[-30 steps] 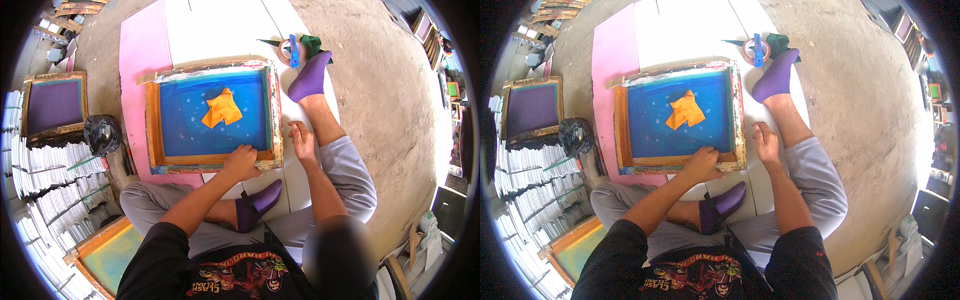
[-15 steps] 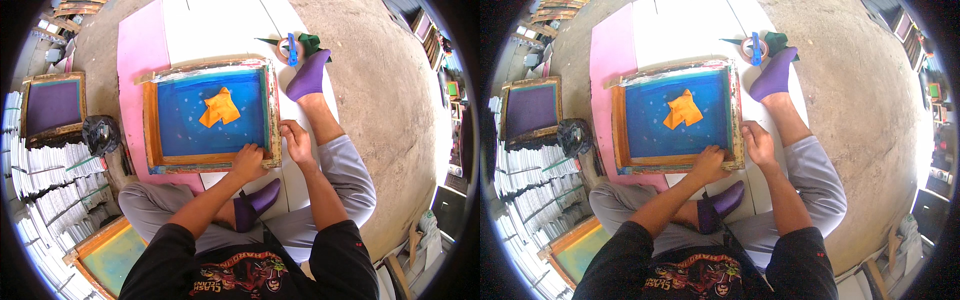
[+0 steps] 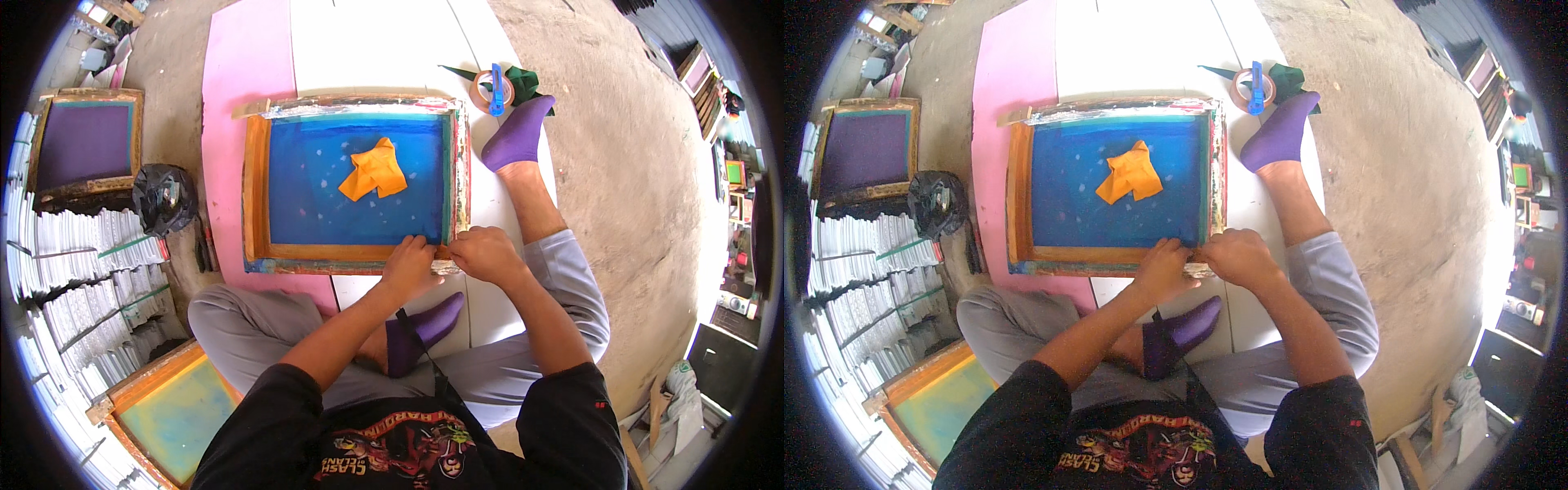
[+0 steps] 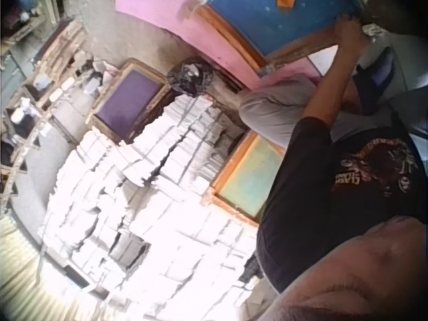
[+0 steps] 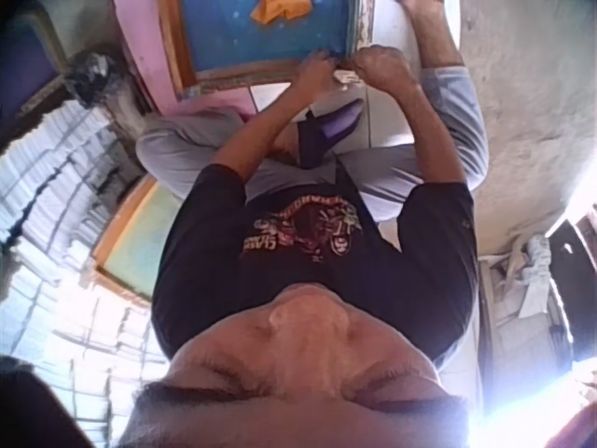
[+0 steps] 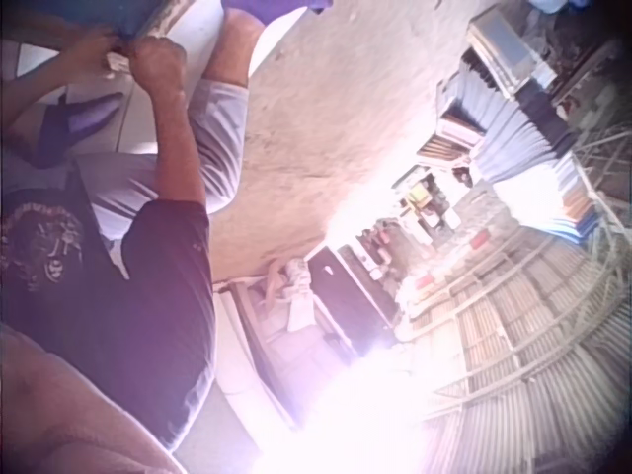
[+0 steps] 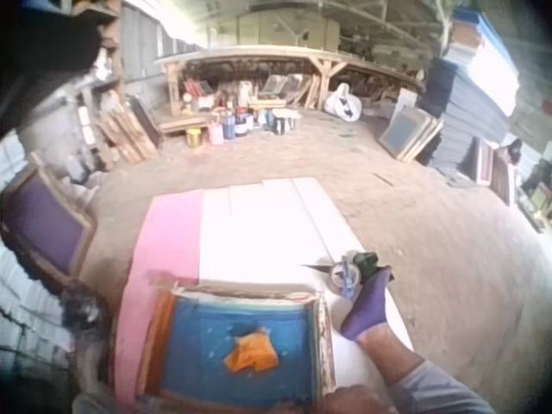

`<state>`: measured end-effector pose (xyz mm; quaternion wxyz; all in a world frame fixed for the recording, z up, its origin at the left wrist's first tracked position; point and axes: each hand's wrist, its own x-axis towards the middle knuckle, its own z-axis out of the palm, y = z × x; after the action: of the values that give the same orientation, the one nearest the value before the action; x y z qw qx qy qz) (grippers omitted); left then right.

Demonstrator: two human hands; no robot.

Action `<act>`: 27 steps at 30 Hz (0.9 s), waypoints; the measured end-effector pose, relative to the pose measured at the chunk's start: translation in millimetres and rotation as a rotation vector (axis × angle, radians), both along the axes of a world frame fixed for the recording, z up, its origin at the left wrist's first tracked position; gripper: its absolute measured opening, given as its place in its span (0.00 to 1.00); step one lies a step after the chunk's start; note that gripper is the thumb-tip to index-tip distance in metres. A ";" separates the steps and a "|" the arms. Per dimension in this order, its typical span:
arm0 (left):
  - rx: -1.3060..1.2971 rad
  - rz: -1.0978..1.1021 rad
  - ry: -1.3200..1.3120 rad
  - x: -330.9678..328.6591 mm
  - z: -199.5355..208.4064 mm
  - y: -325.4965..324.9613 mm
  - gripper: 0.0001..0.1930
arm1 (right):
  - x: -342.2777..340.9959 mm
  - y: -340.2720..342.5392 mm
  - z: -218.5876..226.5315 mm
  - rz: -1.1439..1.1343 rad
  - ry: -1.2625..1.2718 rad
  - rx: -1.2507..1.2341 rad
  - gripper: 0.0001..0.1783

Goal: The person sits on the floor and applies masking tape to the edges of a wooden frame with a blue screen. They repeatedly pick up tape, press it along the frame edges, and smooth it down, occasionally using a yellow cloth to wipe the surface.

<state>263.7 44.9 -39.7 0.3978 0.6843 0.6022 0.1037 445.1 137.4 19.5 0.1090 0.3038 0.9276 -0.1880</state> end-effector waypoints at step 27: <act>0.065 -0.061 -0.113 -4.3 -20.9 3.7 0.25 | -31.4 11.3 -21.9 0.346 -0.436 -0.047 0.09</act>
<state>259.4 48.6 -60.7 0.4117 0.7078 0.5543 0.1493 413.8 148.7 -2.3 0.3433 0.1717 0.9158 -0.1181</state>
